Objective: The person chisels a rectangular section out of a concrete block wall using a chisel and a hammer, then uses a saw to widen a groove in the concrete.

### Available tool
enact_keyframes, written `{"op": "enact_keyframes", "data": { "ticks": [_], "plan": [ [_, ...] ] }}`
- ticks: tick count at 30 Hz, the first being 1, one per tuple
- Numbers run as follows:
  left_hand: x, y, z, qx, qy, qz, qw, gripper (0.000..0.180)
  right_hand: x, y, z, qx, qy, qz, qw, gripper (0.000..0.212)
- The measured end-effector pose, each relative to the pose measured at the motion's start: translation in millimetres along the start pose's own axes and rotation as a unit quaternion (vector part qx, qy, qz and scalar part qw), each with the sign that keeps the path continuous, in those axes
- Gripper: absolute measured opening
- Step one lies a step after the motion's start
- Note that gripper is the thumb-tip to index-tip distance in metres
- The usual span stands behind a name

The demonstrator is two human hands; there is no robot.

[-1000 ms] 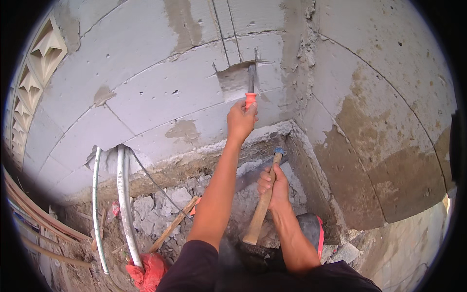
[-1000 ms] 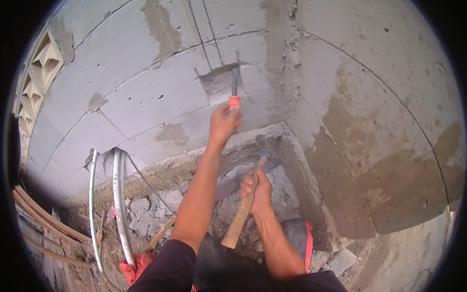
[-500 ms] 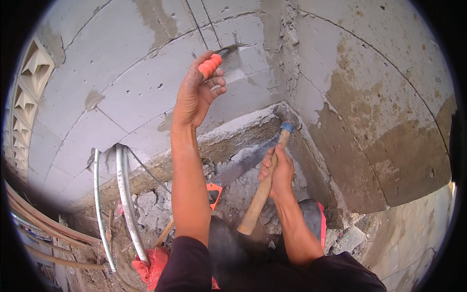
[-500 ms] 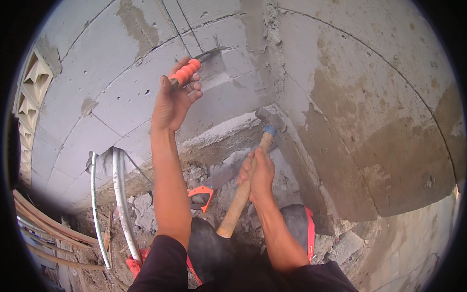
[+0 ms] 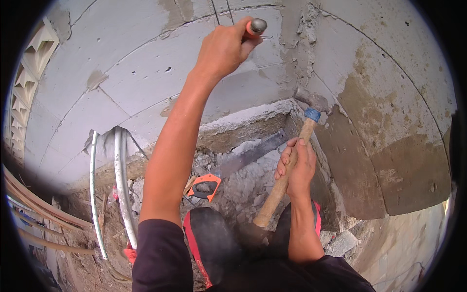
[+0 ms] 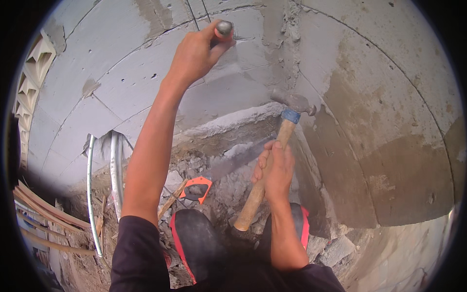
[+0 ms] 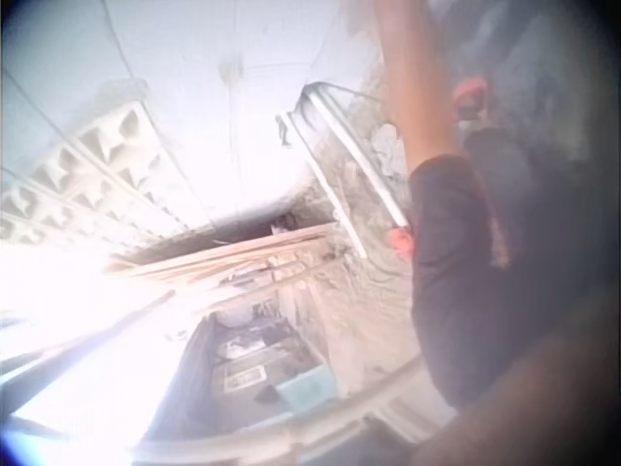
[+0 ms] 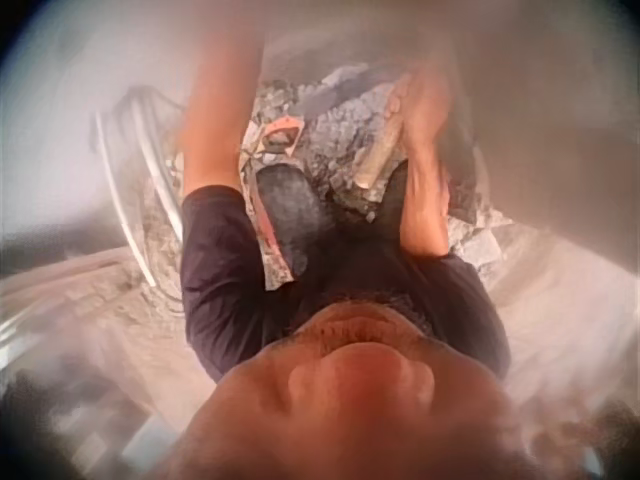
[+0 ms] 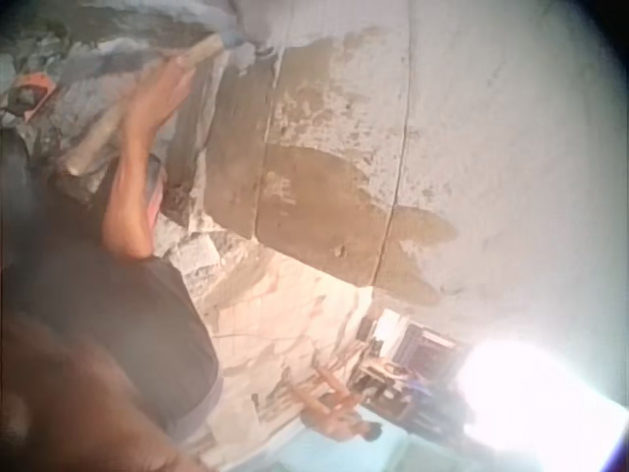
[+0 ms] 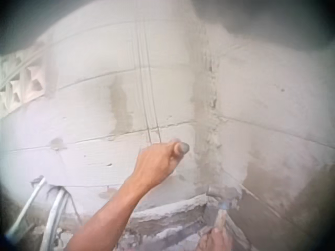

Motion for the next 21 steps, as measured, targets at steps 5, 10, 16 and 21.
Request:
{"op": "enact_keyframes", "data": {
  "ticks": [5, 10, 16, 21],
  "plan": [
    [68, 29, -5, 0.123, 0.213, -0.085, 0.965, 0.025, -7, -41, 18, -0.109, 0.025, 0.078, 0.991, 0.032],
    [107, 24, -11, 0.107, 0.218, 0.067, 0.968, 0.021, -5, -85, 42, -0.245, 0.055, 0.112, 0.961, 0.035],
    [93, 16, -26, 0.071, 0.206, 0.102, 0.971, 0.015, 16, -116, 50, -0.337, 0.063, 0.14, 0.929, 0.039],
    [82, 12, -45, 0.02, 0.237, 0.138, 0.961, 0.017, 42, -139, 36, -0.39, 0.072, 0.124, 0.91, 0.036]
  ]
}}
Point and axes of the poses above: each hand's wrist, its own z-axis away from the middle knuckle, its own x-axis out of the palm, y = z × x, the point moved 2 cm from there along -z, towards the middle knuckle, and after that the axes turned 8 degrees about x, right-handed, at the moved point
